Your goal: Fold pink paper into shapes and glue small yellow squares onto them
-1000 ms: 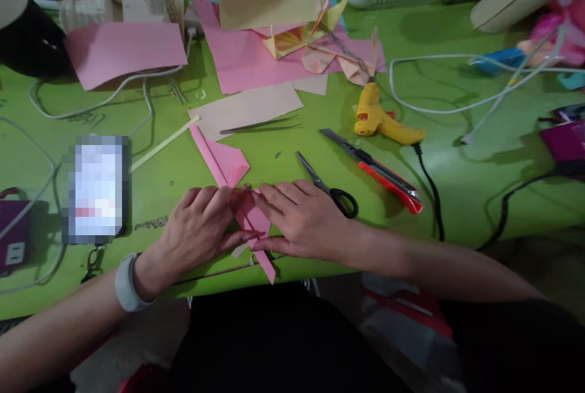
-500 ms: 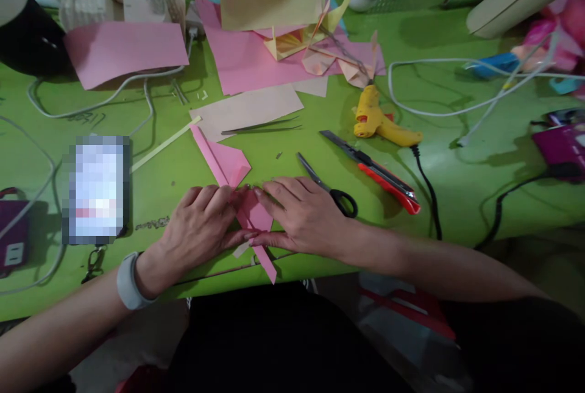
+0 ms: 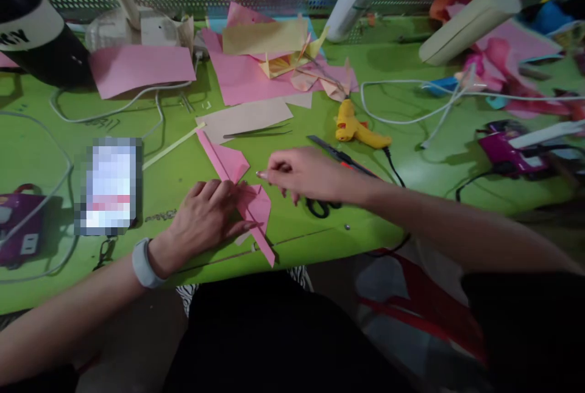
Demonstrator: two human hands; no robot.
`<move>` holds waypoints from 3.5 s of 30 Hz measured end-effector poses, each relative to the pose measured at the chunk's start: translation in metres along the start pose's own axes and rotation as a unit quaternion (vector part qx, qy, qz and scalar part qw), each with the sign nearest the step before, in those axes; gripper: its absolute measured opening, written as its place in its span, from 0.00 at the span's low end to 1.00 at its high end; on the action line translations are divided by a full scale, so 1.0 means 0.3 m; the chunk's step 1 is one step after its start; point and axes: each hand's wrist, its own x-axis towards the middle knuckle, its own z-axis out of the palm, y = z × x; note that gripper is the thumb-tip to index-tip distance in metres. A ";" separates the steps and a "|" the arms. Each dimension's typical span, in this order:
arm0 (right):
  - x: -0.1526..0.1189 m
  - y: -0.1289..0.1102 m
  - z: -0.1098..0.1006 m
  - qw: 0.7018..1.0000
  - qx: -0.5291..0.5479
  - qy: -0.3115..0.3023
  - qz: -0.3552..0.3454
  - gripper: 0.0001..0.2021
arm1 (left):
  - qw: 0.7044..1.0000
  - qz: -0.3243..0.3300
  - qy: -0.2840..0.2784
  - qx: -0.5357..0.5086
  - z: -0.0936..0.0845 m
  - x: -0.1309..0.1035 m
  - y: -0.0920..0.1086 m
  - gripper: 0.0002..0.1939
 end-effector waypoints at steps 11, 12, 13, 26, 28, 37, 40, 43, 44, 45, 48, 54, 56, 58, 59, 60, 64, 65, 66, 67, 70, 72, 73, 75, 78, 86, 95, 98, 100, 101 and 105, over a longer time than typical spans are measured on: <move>0.166 -0.017 0.023 0.958 0.128 -0.206 0.151 0.14 | 0.999 -0.007 -0.026 0.039 -0.009 0.004 0.007 0.32; 0.164 -0.024 0.020 0.958 0.127 -0.207 0.152 0.14 | 0.999 -0.009 -0.027 0.042 -0.009 0.005 0.008 0.32; 0.162 -0.030 0.017 0.958 0.125 -0.208 0.153 0.14 | 0.999 -0.012 -0.026 0.045 -0.009 0.007 0.008 0.32; 0.123 0.063 -0.036 0.961 0.133 -0.182 0.160 0.15 | 0.999 -0.021 -0.015 0.027 -0.016 0.009 0.008 0.32; 0.115 0.058 -0.031 0.962 0.157 -0.167 0.146 0.15 | 0.999 -0.024 -0.017 0.031 -0.009 0.008 0.008 0.34; 0.122 0.038 0.014 0.953 0.175 -0.204 0.137 0.12 | 0.993 -0.091 -0.008 -0.072 -0.083 0.031 -0.018 0.24; 0.123 0.045 0.011 0.951 0.183 -0.211 0.129 0.12 | 0.961 -0.214 -0.069 -0.161 -0.138 0.091 -0.055 0.22; 0.120 0.048 0.011 0.951 0.189 -0.206 0.130 0.12 | 0.870 -0.262 -0.259 -0.328 -0.140 0.156 -0.095 0.28; 0.120 0.049 0.013 0.952 0.190 -0.204 0.129 0.12 | 0.835 -0.283 -0.292 -0.369 -0.130 0.174 -0.105 0.28; 0.120 0.052 0.015 0.952 0.190 -0.202 0.127 0.12 | 0.812 -0.304 -0.309 -0.390 -0.117 0.188 -0.112 0.29; 0.122 0.060 0.022 0.952 0.195 -0.203 0.116 0.12 | 0.783 -0.338 -0.320 -0.413 -0.086 0.211 -0.122 0.28; 0.116 0.050 0.017 0.953 0.185 -0.211 0.114 0.15 | 0.767 -0.348 -0.335 -0.422 -0.093 0.214 -0.136 0.26; 0.112 0.044 0.015 0.955 0.177 -0.207 0.120 0.16 | 0.765 -0.347 -0.335 -0.427 -0.100 0.213 -0.142 0.26; 0.111 0.045 0.015 0.954 0.183 -0.206 0.118 0.16 | 0.759 -0.354 -0.335 -0.431 -0.105 0.213 -0.146 0.27; 0.112 0.047 0.016 0.954 0.188 -0.205 0.115 0.16 | 0.756 -0.360 -0.336 -0.431 -0.107 0.213 -0.146 0.27; 0.113 0.051 0.018 0.953 0.193 -0.204 0.113 0.16 | 0.752 -0.366 -0.338 -0.432 -0.108 0.212 -0.147 0.27; 0.120 0.063 0.024 0.952 0.192 -0.209 0.113 0.15 | 0.750 -0.372 -0.337 -0.430 -0.110 0.212 -0.151 0.23; 0.121 0.065 0.025 0.953 0.188 -0.210 0.114 0.15 | 0.753 -0.370 -0.336 -0.428 -0.109 0.211 -0.153 0.22; 0.122 0.067 0.026 0.953 0.186 -0.210 0.113 0.14 | 0.757 -0.366 -0.335 -0.425 -0.109 0.211 -0.156 0.21; 0.123 0.069 0.028 0.954 0.186 -0.208 0.111 0.13 | 0.760 -0.363 -0.335 -0.422 -0.109 0.210 -0.160 0.21; 0.125 0.078 0.032 0.953 0.193 -0.208 0.102 0.12 | 0.769 -0.354 -0.342 -0.409 -0.111 0.210 -0.169 0.19; 0.126 0.084 0.035 0.952 0.197 -0.212 0.098 0.13 | 0.775 -0.348 -0.343 -0.400 -0.116 0.213 -0.169 0.18; 0.126 0.086 0.035 0.952 0.198 -0.215 0.097 0.13 | 0.778 -0.345 -0.343 -0.397 -0.120 0.215 -0.167 0.17; 0.124 0.087 0.035 0.951 0.201 -0.216 0.093 0.13 | 0.783 -0.344 -0.340 -0.391 -0.130 0.220 -0.160 0.17; 0.117 0.079 0.032 0.952 0.201 -0.210 0.093 0.13 | 0.788 -0.342 -0.336 -0.385 -0.144 0.226 -0.148 0.18; 0.118 0.074 0.030 0.953 0.194 -0.208 0.103 0.12 | 0.785 -0.339 -0.328 -0.401 -0.130 0.208 -0.169 0.17; 0.128 0.076 0.020 0.954 0.181 -0.220 0.092 0.14 | 0.798 -0.361 -0.245 -0.415 -0.131 0.173 -0.161 0.27; 0.142 0.049 -0.005 0.966 0.148 -0.193 0.083 0.16 | 0.798 -0.352 -0.259 -0.415 -0.109 0.173 -0.142 0.25; 0.158 0.026 -0.020 0.980 0.120 -0.142 0.074 0.18 | 0.792 -0.354 -0.267 -0.420 -0.097 0.177 -0.138 0.24; 0.167 0.016 -0.026 0.985 0.104 -0.120 0.071 0.20 | 0.790 -0.356 -0.271 -0.420 -0.092 0.180 -0.139 0.24; 0.202 -0.003 -0.030 0.992 0.053 -0.092 0.063 0.22 | 0.790 -0.349 -0.283 -0.417 -0.079 0.187 -0.156 0.25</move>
